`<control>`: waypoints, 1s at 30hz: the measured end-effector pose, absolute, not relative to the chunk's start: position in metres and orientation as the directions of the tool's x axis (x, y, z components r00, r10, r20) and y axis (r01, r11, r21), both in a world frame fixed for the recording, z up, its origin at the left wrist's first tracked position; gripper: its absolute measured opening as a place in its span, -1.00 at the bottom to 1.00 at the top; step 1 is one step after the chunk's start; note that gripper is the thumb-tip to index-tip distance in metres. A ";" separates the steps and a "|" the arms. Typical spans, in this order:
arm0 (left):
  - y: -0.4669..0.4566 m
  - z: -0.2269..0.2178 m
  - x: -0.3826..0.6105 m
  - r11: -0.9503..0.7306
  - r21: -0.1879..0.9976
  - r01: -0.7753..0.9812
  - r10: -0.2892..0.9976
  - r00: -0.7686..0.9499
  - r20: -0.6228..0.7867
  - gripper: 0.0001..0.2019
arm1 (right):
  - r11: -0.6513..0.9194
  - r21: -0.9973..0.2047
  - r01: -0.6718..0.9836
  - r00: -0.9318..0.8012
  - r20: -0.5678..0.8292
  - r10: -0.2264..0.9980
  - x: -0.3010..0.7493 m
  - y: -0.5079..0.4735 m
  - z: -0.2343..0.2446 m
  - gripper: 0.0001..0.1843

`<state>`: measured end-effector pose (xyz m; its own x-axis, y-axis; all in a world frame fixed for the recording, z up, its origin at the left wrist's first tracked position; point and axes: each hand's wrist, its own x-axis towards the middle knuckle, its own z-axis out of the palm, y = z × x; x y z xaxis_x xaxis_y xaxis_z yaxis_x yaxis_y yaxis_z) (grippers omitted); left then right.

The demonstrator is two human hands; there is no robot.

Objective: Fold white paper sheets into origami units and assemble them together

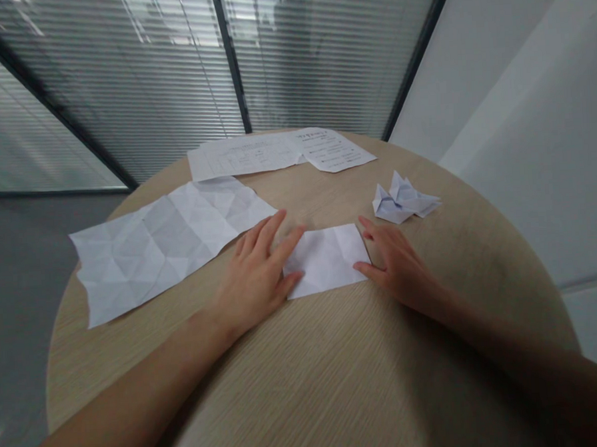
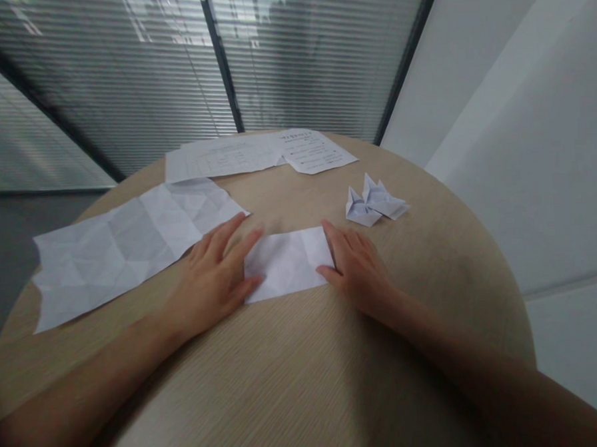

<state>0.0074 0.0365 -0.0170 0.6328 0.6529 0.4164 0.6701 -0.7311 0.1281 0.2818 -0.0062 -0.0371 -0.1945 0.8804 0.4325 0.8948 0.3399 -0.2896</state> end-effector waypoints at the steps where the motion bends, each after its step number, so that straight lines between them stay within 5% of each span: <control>1: 0.037 -0.017 0.008 -0.752 0.089 0.653 0.632 0.676 0.379 -0.48 | 0.372 -0.239 0.897 -0.234 0.458 0.858 0.281 -0.007 -0.037 -0.24; 5: 0.038 -0.019 0.011 -0.819 0.091 0.567 0.573 0.799 0.183 -0.59 | 0.666 -0.020 0.745 -0.617 0.358 0.701 0.274 -0.010 -0.032 -0.41; 9: 0.039 -0.020 0.010 -0.810 0.124 0.574 0.585 0.804 0.103 -0.48 | 0.796 0.023 0.605 -0.778 0.226 0.586 0.268 -0.013 -0.029 -0.52; 16: 0.043 -0.017 0.000 -0.782 0.099 0.615 0.621 0.782 0.045 -0.26 | 0.791 -0.076 0.607 -0.777 0.154 0.611 0.291 -0.017 -0.022 -0.49; 23: 0.044 -0.017 -0.003 -0.736 0.114 0.668 0.676 0.735 0.052 -0.12 | 0.646 -0.138 0.751 -0.612 0.222 0.759 0.298 -0.018 -0.023 -0.69; 30: 0.045 -0.017 -0.003 -0.703 0.184 0.687 0.711 0.685 0.159 -0.05 | 0.464 -0.273 0.843 -0.377 0.316 0.871 0.286 -0.016 -0.028 -0.21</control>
<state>-0.0030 0.0451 -0.0167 0.6848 0.7111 0.1592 0.6871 -0.7029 0.1840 0.2863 -0.0158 -0.0275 -0.3769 0.8708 0.3157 0.8429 0.4638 -0.2728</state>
